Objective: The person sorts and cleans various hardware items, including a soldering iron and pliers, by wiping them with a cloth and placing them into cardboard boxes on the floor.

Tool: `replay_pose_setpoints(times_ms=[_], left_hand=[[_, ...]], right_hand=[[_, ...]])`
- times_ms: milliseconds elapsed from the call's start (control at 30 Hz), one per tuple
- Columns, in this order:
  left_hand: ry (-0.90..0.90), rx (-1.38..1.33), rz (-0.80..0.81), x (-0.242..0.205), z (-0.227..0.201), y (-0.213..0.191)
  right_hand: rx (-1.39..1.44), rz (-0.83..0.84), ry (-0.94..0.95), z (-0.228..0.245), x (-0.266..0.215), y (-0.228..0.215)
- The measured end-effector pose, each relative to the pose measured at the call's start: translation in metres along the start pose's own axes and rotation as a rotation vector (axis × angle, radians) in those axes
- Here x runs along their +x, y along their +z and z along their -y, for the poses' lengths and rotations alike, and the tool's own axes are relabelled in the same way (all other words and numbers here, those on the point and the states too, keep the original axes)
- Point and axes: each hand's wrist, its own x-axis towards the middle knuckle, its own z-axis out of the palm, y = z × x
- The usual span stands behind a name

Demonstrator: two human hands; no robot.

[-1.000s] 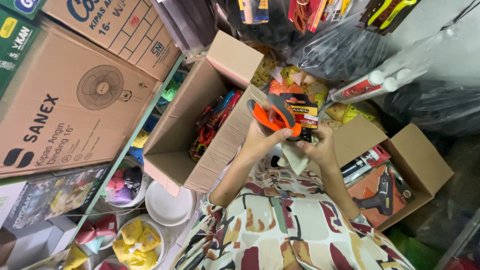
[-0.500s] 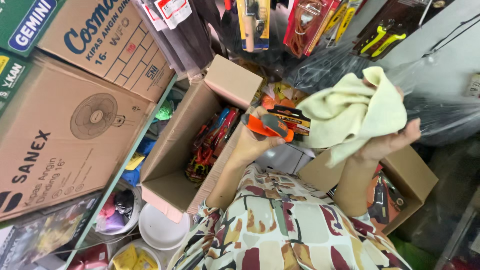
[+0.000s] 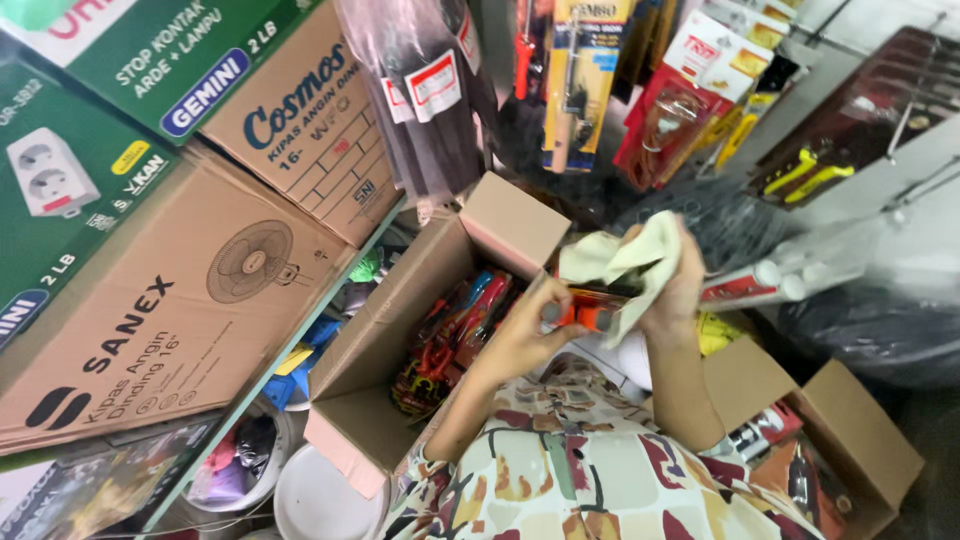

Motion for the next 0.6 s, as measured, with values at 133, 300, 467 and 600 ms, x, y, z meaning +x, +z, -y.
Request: replay_pose_setpoints(times_ms=[133, 300, 467, 600], left_hand=[[-0.244, -0.677, -0.152, 0.01, 0.007, -0.012], [-0.098, -0.751, -0.247, 0.062, 0.022, -0.045], [0.123, -0.758, -0.287, 0.139, 0.032, -0.078], [0.165, -0.701, -0.471, 0.22, 0.034, -0.105]], right_hand=[[-0.467, 0.132, -0.143, 0.007, 0.012, 0.037], [-0.763, 0.294, -0.25, -0.008, 0.016, 0.09], [-0.758, 0.221, -0.368, -0.018, 0.082, 0.118], [-0.755, 0.116, -0.504, -0.032, 0.159, 0.145]])
